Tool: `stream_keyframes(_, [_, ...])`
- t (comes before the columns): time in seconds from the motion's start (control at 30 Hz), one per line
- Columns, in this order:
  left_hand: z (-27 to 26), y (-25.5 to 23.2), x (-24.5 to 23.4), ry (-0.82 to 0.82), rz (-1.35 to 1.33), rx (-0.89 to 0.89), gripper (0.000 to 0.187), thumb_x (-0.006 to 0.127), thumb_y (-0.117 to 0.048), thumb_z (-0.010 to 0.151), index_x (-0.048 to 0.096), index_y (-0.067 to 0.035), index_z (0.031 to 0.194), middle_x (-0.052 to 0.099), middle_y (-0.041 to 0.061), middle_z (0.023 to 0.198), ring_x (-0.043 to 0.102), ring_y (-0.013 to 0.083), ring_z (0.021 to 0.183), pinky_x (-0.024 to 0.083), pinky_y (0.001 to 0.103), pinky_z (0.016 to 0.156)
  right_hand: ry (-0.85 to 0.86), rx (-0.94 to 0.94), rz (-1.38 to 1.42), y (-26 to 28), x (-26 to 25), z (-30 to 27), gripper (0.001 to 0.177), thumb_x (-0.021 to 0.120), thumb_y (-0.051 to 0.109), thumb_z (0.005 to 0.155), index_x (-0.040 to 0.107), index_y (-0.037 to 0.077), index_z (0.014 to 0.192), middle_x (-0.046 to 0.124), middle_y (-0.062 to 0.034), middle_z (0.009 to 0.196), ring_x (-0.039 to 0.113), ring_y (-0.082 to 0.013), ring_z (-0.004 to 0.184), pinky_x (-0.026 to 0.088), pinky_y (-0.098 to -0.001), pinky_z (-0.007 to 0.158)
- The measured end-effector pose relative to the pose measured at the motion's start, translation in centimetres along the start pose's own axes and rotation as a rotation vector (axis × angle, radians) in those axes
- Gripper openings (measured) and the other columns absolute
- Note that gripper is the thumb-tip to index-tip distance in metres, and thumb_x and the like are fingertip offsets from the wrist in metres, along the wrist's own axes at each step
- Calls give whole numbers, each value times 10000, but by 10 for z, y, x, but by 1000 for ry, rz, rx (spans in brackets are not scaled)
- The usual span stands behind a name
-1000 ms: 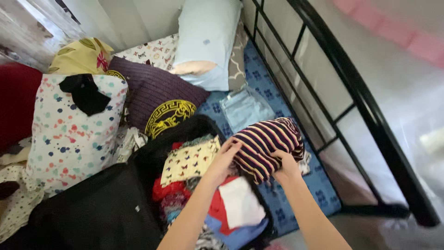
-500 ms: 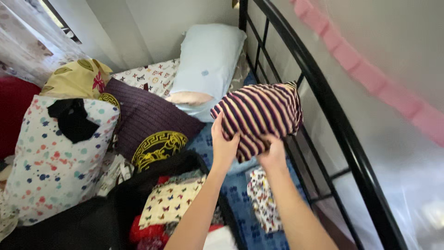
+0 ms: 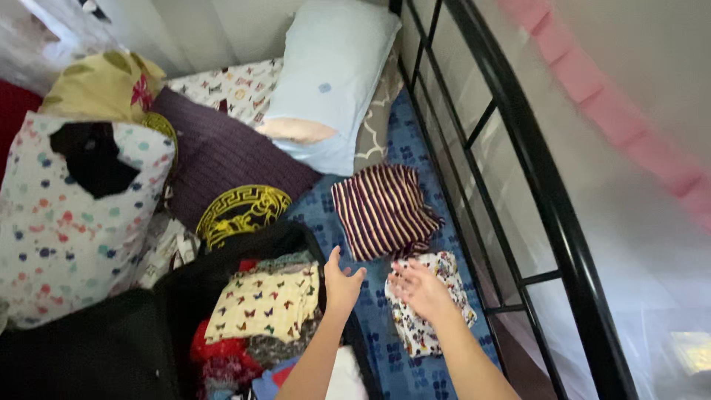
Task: The person packs a suitcase on a bed by organizing and folding items of clothing. They unzip a blue suitcase, place several pieces of clothing inside, and fold a striped shirt before adding it to the suitcase.
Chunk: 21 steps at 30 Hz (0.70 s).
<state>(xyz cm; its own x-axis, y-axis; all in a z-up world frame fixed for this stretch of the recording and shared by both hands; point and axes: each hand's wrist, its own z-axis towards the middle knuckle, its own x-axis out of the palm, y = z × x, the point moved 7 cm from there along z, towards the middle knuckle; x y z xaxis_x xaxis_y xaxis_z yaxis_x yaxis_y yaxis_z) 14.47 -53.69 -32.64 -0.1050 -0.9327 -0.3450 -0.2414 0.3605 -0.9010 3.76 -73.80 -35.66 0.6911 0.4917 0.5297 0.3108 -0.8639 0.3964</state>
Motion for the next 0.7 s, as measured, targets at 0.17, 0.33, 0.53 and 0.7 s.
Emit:
stream_keyframes(0.17, [-24, 41, -16, 9, -172, -46, 683, 791, -54, 799, 520, -89, 1425, 575, 156, 1362, 677, 222, 1117, 589, 364, 915, 51, -42, -34, -13, 34, -15, 517, 568, 120, 958, 446, 52, 1455, 636, -187, 1298, 652, -358, 1144, 533, -513, 1015])
stream_keyframes(0.33, [-52, 61, -64, 51, -361, 9, 418, 726, -80, 874, 645, -58, 1284, 695, 88, 1143, 692, 152, 939, 570, 292, 778, 149, 19, -92, -66, 80, -32, 440, 548, 100, 954, 514, 62, 1392, 648, -176, 1279, 653, -345, 1145, 522, -506, 1034])
stream_keyframes(0.53, [-90, 104, -147, -29, -378, 37, 220, 683, -127, 975, 702, -36, 1174, 705, 45, 937, 645, 114, 831, 554, 257, 740, 223, 63, -172, -139, 108, -54, 436, 546, 80, 938, 520, 54, 1373, 663, -184, 1272, 645, -361, 1184, 521, -499, 1052])
stream_keyframes(0.7, [-121, 162, -179, -47, -319, 131, 197, 654, -39, 919, 714, -2, 1103, 757, 52, 939, 696, 119, 844, 571, 272, 781, 184, 94, -226, -201, 93, -70, 437, 550, 57, 939, 537, 40, 1375, 658, -181, 1263, 653, -361, 1161, 529, -490, 1031])
